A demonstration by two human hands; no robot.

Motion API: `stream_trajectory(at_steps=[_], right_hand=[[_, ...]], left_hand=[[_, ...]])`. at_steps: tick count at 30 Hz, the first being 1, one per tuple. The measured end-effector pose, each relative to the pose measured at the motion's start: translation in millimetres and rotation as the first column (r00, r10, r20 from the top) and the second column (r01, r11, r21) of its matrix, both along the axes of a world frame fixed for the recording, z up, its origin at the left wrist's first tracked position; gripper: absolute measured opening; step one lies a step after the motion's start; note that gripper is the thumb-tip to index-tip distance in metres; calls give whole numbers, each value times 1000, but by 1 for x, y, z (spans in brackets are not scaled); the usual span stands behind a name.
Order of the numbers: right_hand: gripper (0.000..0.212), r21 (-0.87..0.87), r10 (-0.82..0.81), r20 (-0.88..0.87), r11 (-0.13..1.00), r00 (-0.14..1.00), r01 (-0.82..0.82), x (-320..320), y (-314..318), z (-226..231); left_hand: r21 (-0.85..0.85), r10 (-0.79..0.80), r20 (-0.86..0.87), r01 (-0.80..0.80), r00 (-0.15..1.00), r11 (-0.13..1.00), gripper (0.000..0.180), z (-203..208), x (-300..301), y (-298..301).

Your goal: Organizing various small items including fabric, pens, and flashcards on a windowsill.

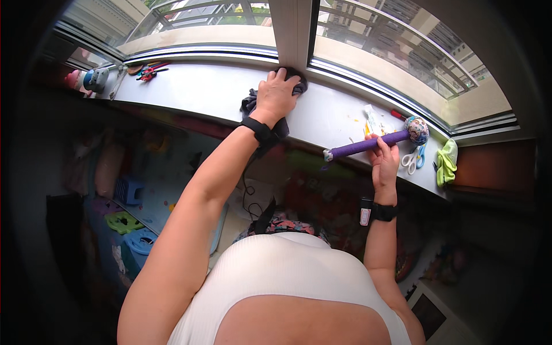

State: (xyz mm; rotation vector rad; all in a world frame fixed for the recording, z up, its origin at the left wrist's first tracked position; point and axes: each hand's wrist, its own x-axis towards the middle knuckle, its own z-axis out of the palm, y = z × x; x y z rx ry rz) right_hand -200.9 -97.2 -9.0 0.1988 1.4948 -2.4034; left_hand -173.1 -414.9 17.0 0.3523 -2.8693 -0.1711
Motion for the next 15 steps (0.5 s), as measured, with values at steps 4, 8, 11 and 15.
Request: stream_trajectory(at_steps=[4, 8, 11, 15], right_hand=[[31, 27, -17, 23, 1000, 1000, 16, -2, 3, -3], [31, 14, 7, 19, 1000, 1000, -7, -4, 2, -4], [30, 22, -29, 30, 999, 999, 28, -1, -2, -1], [32, 52, -47, 46, 998, 998, 45, -3, 0, -1]], left_hand=[[74, -210, 10, 208, 978, 975, 43, -1, 6, -31], [61, -62, 75, 57, 995, 996, 43, -1, 10, -56], [143, -147, -51, 153, 988, 978, 38, -8, 2, -8], [153, -309, -76, 318, 948, 936, 37, -9, -15, 12]])
